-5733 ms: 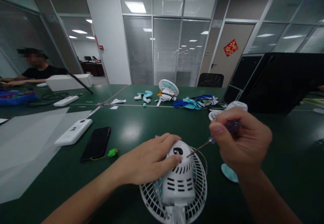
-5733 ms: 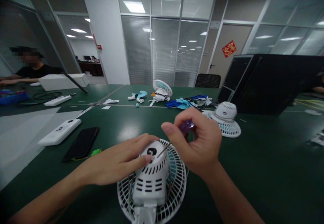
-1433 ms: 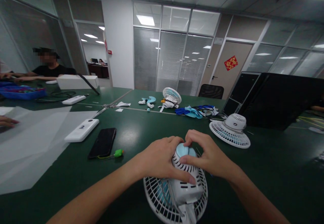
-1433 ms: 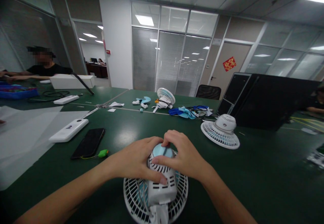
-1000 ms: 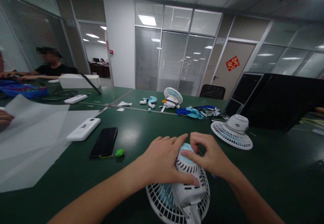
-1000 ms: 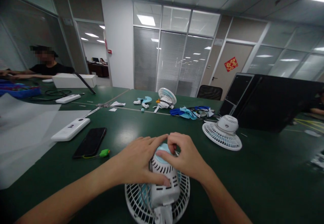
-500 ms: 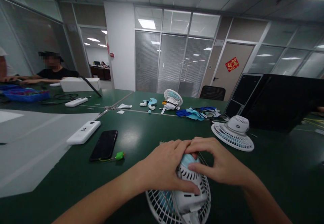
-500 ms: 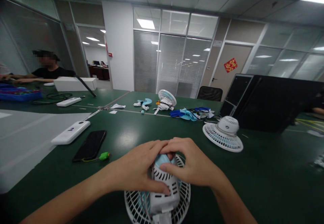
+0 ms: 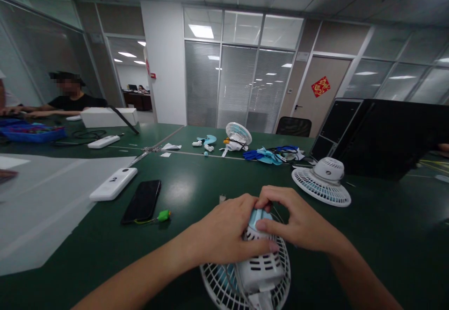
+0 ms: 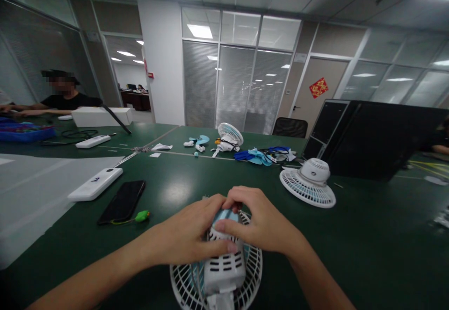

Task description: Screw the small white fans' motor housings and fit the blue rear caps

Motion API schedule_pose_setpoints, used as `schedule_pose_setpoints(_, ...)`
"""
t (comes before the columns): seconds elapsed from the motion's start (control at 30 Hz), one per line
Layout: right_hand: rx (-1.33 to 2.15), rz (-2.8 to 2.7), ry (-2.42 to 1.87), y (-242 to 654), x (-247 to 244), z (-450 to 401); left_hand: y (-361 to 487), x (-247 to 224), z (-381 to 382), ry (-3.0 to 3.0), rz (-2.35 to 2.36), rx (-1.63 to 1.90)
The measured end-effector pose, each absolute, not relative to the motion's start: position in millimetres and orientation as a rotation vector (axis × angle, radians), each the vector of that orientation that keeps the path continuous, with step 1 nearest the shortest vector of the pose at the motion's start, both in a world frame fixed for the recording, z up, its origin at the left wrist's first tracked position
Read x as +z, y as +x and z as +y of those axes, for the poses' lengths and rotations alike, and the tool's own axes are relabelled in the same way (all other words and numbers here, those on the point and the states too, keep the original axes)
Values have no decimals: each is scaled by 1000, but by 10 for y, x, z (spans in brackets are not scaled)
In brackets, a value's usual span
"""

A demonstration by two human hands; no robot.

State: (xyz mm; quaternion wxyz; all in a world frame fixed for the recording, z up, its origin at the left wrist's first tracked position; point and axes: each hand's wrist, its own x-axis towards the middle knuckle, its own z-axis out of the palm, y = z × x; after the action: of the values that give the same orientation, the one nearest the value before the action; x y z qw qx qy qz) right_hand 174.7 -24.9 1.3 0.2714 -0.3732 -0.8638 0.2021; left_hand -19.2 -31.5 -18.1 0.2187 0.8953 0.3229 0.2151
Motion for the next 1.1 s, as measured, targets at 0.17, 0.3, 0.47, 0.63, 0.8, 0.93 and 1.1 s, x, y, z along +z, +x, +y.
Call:
schedule_pose_setpoints(0.17,624,-2284,-1060,1794,11,-241,-174,-181,-311,2505,900,595)
schedule_pose_setpoints(0.3,654,-2231,-1101,1730,-70,-201,-181,-167,-290,2492,899,569)
schedule_pose_setpoints(0.47,759,-2132,-1026,1884,-162,-153,-234,-111,-280,2453,887,533)
schedule_pose_setpoints(0.63,916,-2056,-1242,2248,-552,-293,-244,-78,-303,2517,844,551)
schedule_pose_setpoints(0.8,881,-2176,-1382,2466,-1211,-537,-164,-153,-326,2509,840,683)
schedule_pose_setpoints(0.93,790,-2248,-1471,2462,-1637,-613,-122,-216,-315,2449,788,758)
schedule_pose_setpoints(1.1,648,-2069,-1587,2470,-1993,-691,-156,-185,-361,2425,788,704)
